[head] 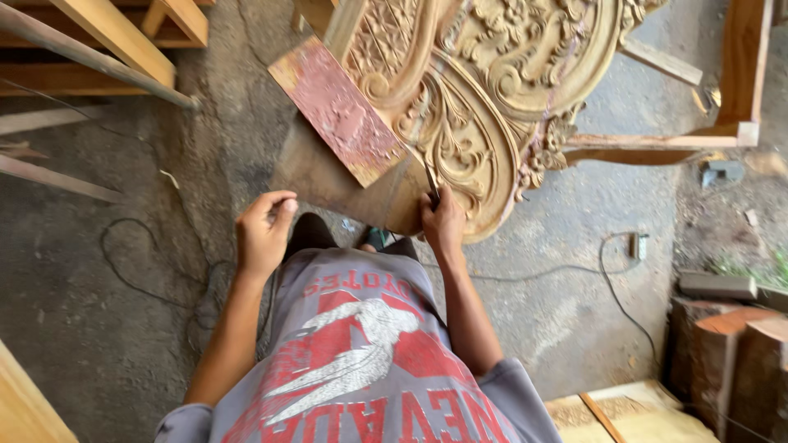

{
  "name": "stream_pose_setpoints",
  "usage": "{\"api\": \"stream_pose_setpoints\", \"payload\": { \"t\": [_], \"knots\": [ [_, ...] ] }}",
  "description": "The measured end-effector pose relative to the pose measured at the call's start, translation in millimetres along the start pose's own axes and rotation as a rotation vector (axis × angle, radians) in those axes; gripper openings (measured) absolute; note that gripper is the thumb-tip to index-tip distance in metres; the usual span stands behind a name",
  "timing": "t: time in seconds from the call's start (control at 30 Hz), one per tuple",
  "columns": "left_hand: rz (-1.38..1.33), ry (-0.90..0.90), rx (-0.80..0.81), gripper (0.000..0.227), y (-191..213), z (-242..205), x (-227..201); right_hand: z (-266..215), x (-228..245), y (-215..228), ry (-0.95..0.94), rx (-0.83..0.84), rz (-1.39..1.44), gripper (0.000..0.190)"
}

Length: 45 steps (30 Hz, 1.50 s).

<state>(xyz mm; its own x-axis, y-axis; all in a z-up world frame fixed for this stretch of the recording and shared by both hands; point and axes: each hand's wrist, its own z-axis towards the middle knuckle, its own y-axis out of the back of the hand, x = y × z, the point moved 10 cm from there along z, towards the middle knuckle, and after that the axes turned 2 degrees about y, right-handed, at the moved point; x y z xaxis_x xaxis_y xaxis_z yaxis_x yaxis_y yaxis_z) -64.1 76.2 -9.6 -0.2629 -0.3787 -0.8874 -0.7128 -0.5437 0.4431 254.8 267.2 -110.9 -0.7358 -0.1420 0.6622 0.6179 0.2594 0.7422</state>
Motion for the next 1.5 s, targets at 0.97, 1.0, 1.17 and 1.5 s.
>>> {"api": "stream_pose_setpoints", "payload": {
  "t": [0.97,1.0,1.17,1.5],
  "knots": [
    [0.388,-0.046,0.932,0.062,-96.9,187.2,210.2,-9.1,29.4,-32.7,-0.441,-0.525,-0.389,0.023],
    [0.391,-0.059,0.929,0.064,-100.9,188.0,207.6,-3.6,28.9,-26.2,-0.419,-0.552,-0.378,0.024],
    [0.412,-0.092,0.915,0.065,-91.1,181.5,206.3,-12.7,33.7,-35.7,-0.393,-0.575,-0.408,0.024],
    [0.323,-0.071,0.826,0.070,-79.4,172.3,208.8,-14.7,37.2,-35.1,-0.358,-0.577,-0.377,0.023]
  ]
}}
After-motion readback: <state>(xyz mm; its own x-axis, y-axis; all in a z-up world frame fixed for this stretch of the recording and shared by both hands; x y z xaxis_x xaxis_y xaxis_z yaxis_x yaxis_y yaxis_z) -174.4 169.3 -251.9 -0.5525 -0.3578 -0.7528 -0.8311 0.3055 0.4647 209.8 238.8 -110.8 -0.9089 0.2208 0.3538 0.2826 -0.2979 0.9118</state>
